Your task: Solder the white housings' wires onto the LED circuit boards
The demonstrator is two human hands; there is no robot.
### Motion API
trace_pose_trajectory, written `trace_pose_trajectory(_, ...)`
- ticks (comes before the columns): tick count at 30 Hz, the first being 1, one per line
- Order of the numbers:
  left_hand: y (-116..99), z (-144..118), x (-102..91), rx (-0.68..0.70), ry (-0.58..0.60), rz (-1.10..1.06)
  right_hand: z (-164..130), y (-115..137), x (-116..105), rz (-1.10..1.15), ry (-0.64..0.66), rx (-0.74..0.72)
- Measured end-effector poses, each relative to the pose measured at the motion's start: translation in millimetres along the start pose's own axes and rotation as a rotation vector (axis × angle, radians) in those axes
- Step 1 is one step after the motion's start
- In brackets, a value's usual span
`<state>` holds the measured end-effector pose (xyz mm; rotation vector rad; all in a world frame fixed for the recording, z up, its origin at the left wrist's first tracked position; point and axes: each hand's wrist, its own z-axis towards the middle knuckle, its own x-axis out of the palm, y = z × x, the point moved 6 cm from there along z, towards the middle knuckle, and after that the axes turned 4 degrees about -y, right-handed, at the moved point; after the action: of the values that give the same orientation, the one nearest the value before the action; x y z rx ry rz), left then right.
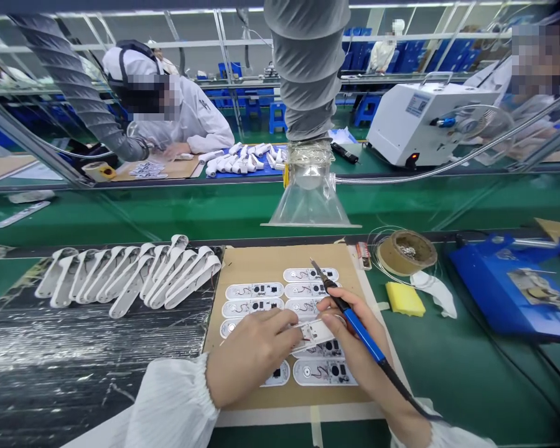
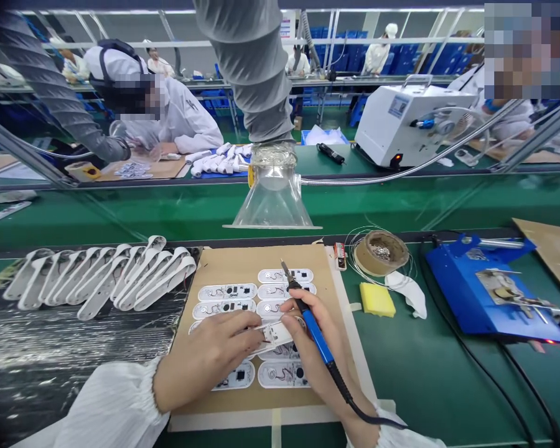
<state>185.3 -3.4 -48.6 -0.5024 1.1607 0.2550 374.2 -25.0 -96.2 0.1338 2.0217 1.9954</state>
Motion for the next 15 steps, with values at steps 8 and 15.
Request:
trace_pose_trajectory(8, 24.0, 0.7, -5.6, -0.326, 0.094, -0.762, 10.6, 5.1, -5.9, 0.037, -0.013, -0.055)
trace_pose_trajectory(15, 37.7, -3.8, -5.3, -0.511, 0.188, -0.948, 24.0, 0.2, -5.7, -0.014, 0.022, -0.057)
